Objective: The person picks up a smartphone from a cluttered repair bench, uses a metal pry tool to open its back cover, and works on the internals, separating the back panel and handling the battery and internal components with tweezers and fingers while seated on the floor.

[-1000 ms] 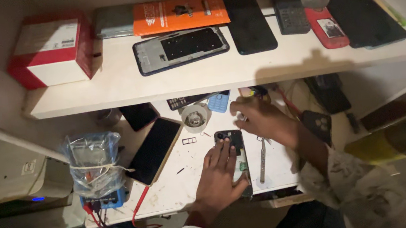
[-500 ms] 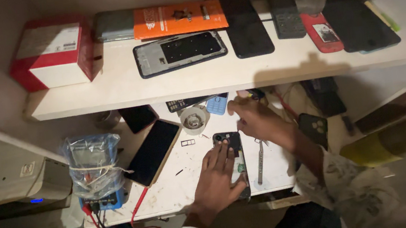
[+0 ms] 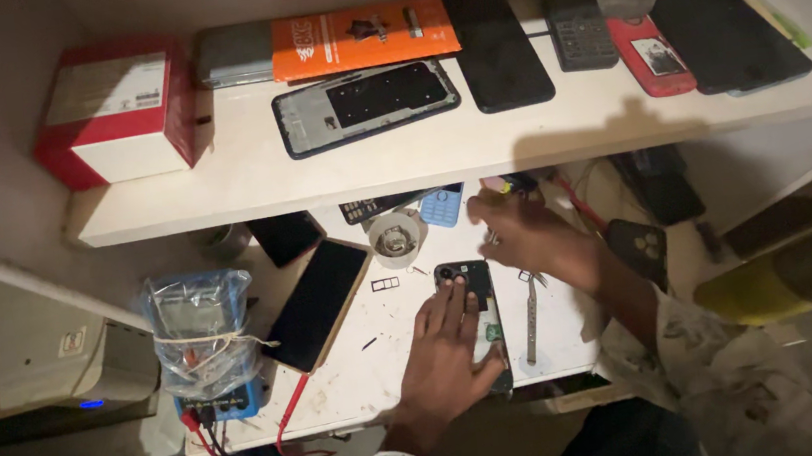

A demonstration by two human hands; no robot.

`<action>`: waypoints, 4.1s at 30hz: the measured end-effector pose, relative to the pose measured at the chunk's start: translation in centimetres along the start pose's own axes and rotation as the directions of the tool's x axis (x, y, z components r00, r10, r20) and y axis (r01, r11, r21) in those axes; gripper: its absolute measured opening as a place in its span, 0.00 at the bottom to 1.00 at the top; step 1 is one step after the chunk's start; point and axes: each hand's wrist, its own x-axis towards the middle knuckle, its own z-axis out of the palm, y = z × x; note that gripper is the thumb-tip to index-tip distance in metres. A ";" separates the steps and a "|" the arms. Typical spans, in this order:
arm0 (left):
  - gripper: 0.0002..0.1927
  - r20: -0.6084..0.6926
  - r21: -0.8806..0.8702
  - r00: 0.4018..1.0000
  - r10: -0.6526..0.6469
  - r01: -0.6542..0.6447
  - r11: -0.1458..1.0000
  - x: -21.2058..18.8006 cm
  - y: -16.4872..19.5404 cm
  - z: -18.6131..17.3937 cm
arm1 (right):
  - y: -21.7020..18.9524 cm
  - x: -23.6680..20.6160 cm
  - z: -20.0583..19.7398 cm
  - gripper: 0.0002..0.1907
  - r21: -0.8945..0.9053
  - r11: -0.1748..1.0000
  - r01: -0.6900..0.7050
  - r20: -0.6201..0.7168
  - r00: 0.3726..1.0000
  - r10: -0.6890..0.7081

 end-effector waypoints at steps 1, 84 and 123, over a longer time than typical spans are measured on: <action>0.40 -0.007 -0.003 1.000 -0.002 0.002 1.000 0.0 0.0 0.0 | 0.2 0.0 0.1 0.13 -0.099 0.995 -0.018 -0.024 1.000 0.016; 0.34 0.024 0.203 0.994 0.104 -0.107 0.973 -1.0 0.0 1.8 | -1.5 0.7 -0.9 0.10 0.203 0.938 -0.281 0.116 0.958 0.262; 0.35 0.051 0.165 0.993 0.102 -0.109 0.980 -1.5 -0.3 1.9 | 5.2 -4.8 0.9 0.16 -0.402 0.897 -0.183 -0.107 0.983 0.153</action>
